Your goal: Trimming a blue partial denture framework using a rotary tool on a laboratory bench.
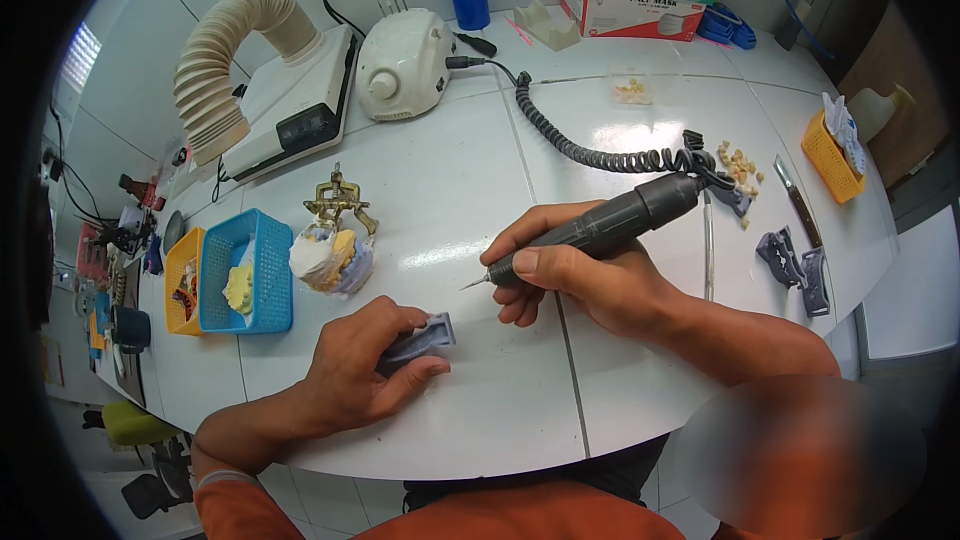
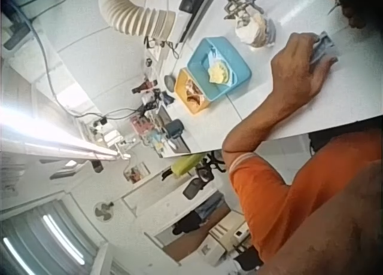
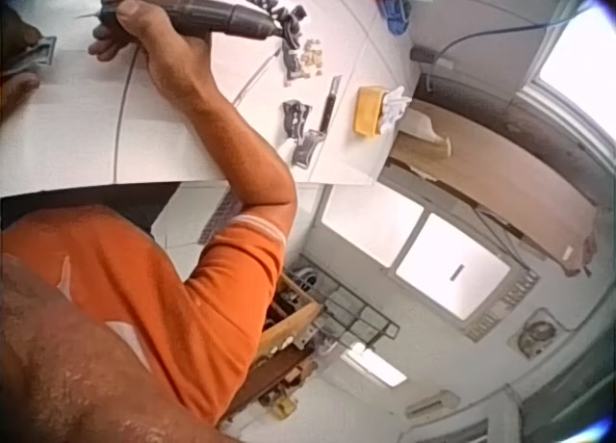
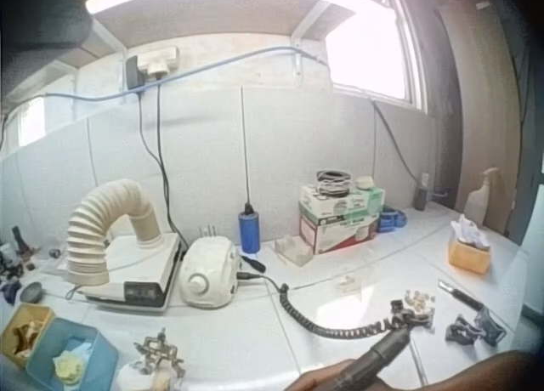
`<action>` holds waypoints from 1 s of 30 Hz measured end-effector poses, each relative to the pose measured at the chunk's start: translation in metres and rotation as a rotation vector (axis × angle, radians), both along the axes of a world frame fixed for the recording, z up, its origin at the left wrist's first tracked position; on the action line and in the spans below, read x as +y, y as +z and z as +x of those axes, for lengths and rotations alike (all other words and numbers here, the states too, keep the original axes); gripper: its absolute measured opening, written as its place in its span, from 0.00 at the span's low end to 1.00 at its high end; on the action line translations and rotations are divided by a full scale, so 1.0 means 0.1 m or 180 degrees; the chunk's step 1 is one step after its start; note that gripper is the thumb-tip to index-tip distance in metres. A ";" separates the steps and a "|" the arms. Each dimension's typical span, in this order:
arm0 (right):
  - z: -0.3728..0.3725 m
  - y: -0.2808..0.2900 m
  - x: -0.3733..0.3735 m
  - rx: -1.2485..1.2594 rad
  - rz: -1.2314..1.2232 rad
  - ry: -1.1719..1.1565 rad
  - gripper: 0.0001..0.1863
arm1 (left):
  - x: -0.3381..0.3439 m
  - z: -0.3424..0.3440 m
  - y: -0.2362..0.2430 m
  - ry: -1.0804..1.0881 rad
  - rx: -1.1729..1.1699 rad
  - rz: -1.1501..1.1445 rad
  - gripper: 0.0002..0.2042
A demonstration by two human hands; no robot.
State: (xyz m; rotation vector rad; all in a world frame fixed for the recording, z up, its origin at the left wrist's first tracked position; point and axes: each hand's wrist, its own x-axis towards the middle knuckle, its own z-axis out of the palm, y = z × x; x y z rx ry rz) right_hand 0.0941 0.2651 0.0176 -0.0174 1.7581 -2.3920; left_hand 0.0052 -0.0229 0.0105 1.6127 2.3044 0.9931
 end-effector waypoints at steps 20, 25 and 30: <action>0.02 0.00 -0.09 0.1403 0.1871 0.0388 0.17 | -0.01 -0.01 -0.01 0.0047 -0.0080 -0.0165 0.20; 0.06 0.04 -0.16 0.1295 0.1931 0.0240 0.17 | 0.01 -0.02 -0.01 0.0139 -0.0105 0.0103 0.18; 0.04 0.01 -0.17 0.1305 0.2057 0.0307 0.18 | 0.01 -0.04 -0.04 0.0106 -0.0257 0.0157 0.16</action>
